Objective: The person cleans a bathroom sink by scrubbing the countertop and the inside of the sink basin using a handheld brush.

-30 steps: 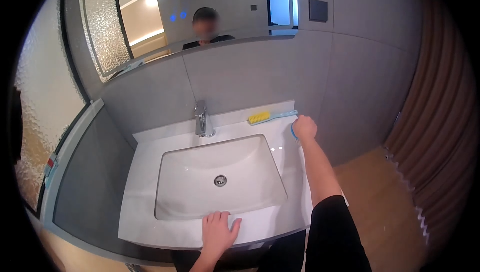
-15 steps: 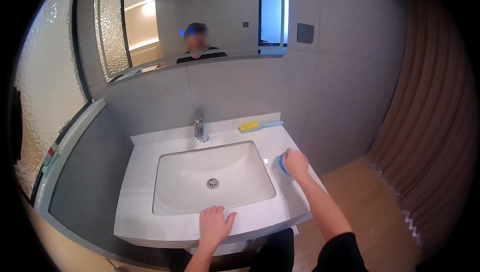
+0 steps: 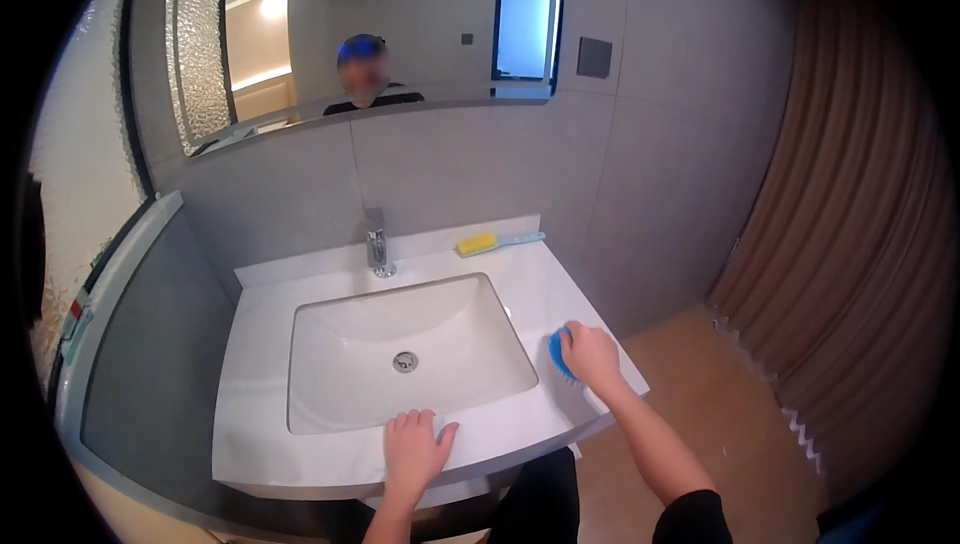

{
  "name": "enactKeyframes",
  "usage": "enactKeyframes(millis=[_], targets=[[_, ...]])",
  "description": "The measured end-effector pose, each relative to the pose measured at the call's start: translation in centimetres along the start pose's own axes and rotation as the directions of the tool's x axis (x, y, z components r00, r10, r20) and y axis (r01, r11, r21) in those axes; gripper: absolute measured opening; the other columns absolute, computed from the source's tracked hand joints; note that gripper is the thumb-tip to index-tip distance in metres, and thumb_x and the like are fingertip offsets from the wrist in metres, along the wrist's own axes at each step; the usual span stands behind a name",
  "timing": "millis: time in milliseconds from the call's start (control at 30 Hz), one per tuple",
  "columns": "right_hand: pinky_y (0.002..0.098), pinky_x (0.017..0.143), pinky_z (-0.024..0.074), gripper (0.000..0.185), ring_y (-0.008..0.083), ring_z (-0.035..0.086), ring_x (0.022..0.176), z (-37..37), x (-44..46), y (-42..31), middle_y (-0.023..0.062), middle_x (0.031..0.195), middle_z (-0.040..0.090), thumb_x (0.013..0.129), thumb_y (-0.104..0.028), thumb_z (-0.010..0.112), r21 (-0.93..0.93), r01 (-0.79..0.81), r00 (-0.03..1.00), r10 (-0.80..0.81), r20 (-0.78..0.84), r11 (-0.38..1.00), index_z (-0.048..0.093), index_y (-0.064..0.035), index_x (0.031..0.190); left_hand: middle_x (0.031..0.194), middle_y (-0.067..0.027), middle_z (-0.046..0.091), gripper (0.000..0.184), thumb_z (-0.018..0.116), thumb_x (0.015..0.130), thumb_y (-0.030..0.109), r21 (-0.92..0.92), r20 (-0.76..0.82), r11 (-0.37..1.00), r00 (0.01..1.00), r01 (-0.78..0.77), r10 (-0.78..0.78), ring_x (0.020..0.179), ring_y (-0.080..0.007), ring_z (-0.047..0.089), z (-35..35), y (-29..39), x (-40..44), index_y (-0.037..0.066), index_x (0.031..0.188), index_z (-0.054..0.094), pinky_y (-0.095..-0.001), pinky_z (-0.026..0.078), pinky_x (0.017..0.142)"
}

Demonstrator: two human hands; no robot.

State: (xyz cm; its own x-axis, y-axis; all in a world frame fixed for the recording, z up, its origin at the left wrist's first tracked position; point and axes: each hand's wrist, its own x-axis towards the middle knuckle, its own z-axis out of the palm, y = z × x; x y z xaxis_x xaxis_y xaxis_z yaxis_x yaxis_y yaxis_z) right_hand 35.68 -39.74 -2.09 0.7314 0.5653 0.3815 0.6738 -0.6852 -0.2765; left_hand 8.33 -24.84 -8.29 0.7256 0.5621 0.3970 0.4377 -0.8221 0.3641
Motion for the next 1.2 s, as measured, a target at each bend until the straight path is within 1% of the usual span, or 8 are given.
enactKeyframes(millis=[67,200,600,700,933,1033,1100,1200], targets=[[0.0527,0.072,0.0563,0.023,0.0434,0.069,0.079,1.1,2.4,0.3,0.0232,0.083,0.07,0.093,-0.027,0.06,-0.013,-0.021,0.997,0.02,-0.071,1.0,0.072,-0.0079,0.094,0.087,-0.0138,0.066,0.038,0.07,0.087,0.04,-0.004,0.004,1.0,1.0,0.0,0.0,0.089,-0.0315,0.059,0.1,-0.1,0.0,0.002,0.09,0.067,-0.0421,0.043,0.085],[0.0523,0.075,0.0571,0.025,0.0438,0.069,0.081,4.1,7.9,1.4,0.0238,0.085,0.071,0.093,-0.028,0.059,-0.022,-0.064,0.995,0.062,-0.077,0.998,0.072,-0.0072,0.093,0.088,-0.0135,0.065,0.037,0.071,0.086,0.037,-0.014,0.013,1.0,1.0,0.015,-0.015,0.089,-0.0315,0.058,-0.3,0.3,0.2,0.001,0.092,0.068,-0.0423,0.042,0.085],[0.047,0.08,0.0586,0.026,0.0391,0.072,0.092,9.3,20.4,2.7,0.0202,0.095,0.074,0.092,-0.027,0.059,-0.052,-0.29,0.949,0.28,-0.148,0.956,0.076,-0.0076,0.1,0.083,-0.0111,0.06,0.035,0.071,0.087,0.037,0.028,-0.028,0.999,0.999,-0.039,0.039,0.085,-0.0302,0.057,0.0,0.4,0.6,0.003,0.088,0.064,-0.042,0.042,0.081],[0.0454,0.081,0.0588,0.025,0.0375,0.072,0.095,9.3,22.0,2.5,0.0188,0.098,0.074,0.092,-0.025,0.06,-0.045,-0.324,0.942,0.317,-0.112,0.945,0.077,-0.0088,0.101,0.087,-0.0118,0.064,0.033,0.073,0.085,0.034,0.028,0.029,1.0,0.999,0.015,-0.016,0.089,-0.0308,0.058,-0.1,0.6,0.6,0.002,0.093,0.066,-0.0422,0.042,0.085],[0.0475,0.086,0.0573,0.029,0.0397,0.07,0.098,10.0,24.2,3.0,0.0198,0.103,0.073,0.094,-0.027,0.056,-0.025,-0.332,0.942,0.33,-0.07,0.943,0.075,-0.0086,0.104,0.088,-0.0104,0.064,0.033,0.073,0.085,0.034,0.041,0.008,0.999,1.0,0.026,-0.027,0.089,-0.0295,0.059,0.2,0.5,0.5,0.004,0.094,0.067,-0.041,0.042,0.085],[0.0434,0.084,0.0583,0.026,0.0371,0.071,0.1,9.5,23.8,2.9,0.0183,0.103,0.074,0.091,-0.023,0.06,-0.02,-0.34,0.938,0.337,-0.086,0.94,0.078,-0.0084,0.103,0.088,-0.0102,0.064,0.032,0.072,0.085,0.035,0.044,-0.018,0.999,1.0,0.012,-0.012,0.089,-0.0292,0.059,0.2,0.6,0.5,0.004,0.094,0.067,-0.0407,0.042,0.084],[0.0473,0.087,0.057,0.029,0.0395,0.07,0.1,9.3,23.3,3.0,0.0203,0.105,0.073,0.095,-0.027,0.056,-0.037,-0.336,0.942,0.335,-0.014,0.941,0.075,-0.008,0.105,0.087,-0.0102,0.064,0.031,0.072,0.086,0.034,0.053,-0.011,0.999,1.0,0.013,-0.012,0.088,-0.0292,0.06,0.1,0.7,0.4,0.004,0.094,0.067,-0.0407,0.042,0.083],[0.0476,0.087,0.0569,0.029,0.0393,0.07,0.1,8.9,22.1,3.0,0.0204,0.104,0.073,0.095,-0.027,0.055,-0.04,-0.333,0.943,0.333,-0.016,0.942,0.075,-0.0075,0.105,0.087,-0.0107,0.064,0.031,0.072,0.086,0.034,0.076,-0.009,0.997,1.0,0.01,-0.009,0.088,-0.03,0.06,0.2,0.6,0.5,0.004,0.094,0.068,-0.0404,0.042,0.082]])
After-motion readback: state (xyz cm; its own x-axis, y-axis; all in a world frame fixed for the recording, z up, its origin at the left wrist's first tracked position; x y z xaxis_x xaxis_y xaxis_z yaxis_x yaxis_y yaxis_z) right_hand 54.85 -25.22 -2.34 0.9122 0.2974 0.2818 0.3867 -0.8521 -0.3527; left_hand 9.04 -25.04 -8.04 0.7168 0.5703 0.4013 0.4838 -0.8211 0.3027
